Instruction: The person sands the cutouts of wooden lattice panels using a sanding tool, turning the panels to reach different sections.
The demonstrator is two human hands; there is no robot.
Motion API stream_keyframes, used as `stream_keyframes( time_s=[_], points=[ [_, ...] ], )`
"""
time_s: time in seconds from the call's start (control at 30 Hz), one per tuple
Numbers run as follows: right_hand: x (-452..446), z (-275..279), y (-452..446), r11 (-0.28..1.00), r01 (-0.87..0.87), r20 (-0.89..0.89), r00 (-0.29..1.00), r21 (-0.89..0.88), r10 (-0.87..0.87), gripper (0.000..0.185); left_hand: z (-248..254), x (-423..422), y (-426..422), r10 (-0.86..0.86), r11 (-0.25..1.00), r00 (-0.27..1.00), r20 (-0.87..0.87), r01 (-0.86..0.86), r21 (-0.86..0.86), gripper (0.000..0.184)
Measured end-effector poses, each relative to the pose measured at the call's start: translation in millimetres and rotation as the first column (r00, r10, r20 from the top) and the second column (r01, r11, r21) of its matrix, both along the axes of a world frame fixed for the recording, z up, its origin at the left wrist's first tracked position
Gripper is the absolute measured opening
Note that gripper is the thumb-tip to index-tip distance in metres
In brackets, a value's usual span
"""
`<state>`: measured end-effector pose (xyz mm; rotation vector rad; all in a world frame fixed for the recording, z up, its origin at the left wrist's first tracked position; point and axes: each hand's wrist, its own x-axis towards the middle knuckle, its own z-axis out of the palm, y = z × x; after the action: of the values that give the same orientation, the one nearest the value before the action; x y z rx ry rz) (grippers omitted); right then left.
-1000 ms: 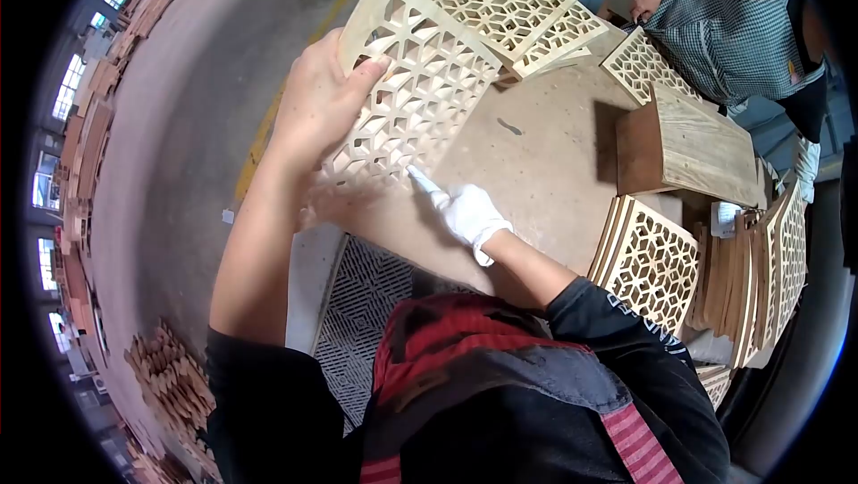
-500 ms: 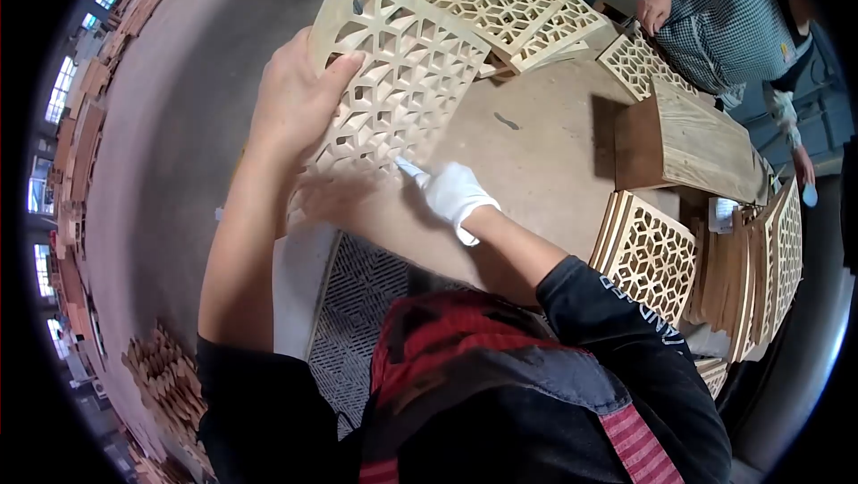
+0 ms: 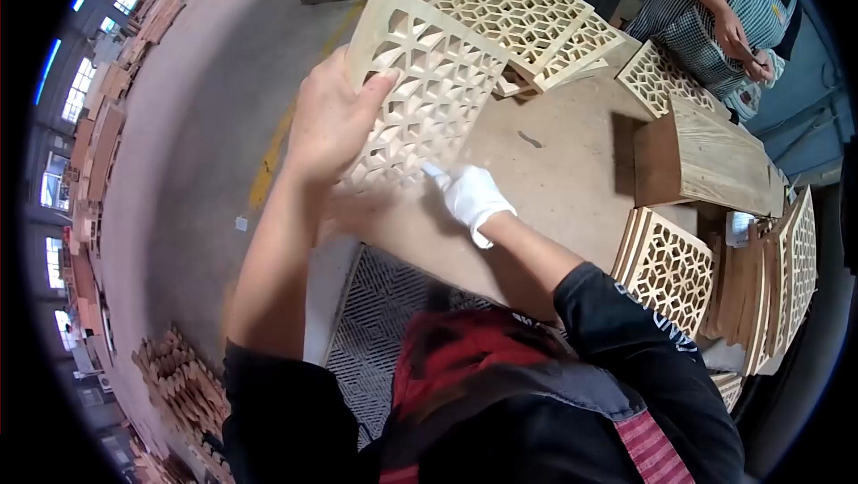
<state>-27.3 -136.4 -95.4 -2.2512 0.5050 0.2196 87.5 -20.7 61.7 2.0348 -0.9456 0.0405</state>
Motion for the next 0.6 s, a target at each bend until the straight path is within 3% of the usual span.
stream_keyframes(
  time_s=[0.03,0.13,0.17,0.23,0.27,0.3,0.37,0.4,0.43,0.5,0.6],
  points=[
    [7,5,-1,1.000,-0.028,-0.063,0.998,-0.009,0.027,0.039,1,-1,-1,0.051,0.999,0.988,-0.147,-0.049,0.017,0.024],
    [26,-19,11,0.996,-0.002,0.091,0.996,-0.090,0.010,0.036,2,0,1,0.099,0.993,0.987,-0.130,-0.090,0.070,0.027],
    [26,-27,14,0.997,0.027,0.132,0.991,-0.071,-0.018,0.036,-2,2,3,0.043,0.998,0.991,-0.128,-0.048,-0.033,0.028],
    [16,-25,23,0.996,0.084,0.212,0.974,-0.025,-0.077,0.035,-5,-3,7,0.040,0.997,0.998,-0.045,-0.043,-0.058,0.029],
    [10,-32,22,0.998,0.039,0.237,0.971,-0.040,-0.029,0.038,-4,-6,9,-0.014,0.992,0.994,-0.106,0.001,-0.125,0.030],
    [8,-10,20,0.998,0.052,-0.039,0.998,-0.021,-0.052,0.042,-9,-1,11,0.069,0.997,0.998,-0.003,-0.069,-0.033,0.031],
    [13,-21,10,1.000,-0.016,-0.023,1.000,0.012,0.016,0.042,-10,1,14,0.065,0.993,0.996,-0.054,-0.070,-0.094,0.033],
    [20,6,11,0.999,0.003,-0.074,0.997,-0.035,-0.006,0.041,0,-2,16,0.097,0.995,0.990,-0.099,-0.094,0.029,0.030],
    [31,-24,7,0.999,-0.034,-0.025,0.999,-0.005,0.034,0.039,1,-3,18,0.115,0.993,0.987,-0.113,-0.110,0.051,0.030],
    [34,-29,19,0.994,-0.012,0.020,1.000,-0.113,0.014,0.038,2,-1,20,0.160,0.985,0.978,-0.135,-0.149,0.087,0.030],
    [22,-20,26,0.998,0.058,-0.021,0.998,-0.021,-0.058,0.035,-7,-2,25,0.111,0.993,0.985,-0.135,-0.116,-0.028,0.028]
  ],
)
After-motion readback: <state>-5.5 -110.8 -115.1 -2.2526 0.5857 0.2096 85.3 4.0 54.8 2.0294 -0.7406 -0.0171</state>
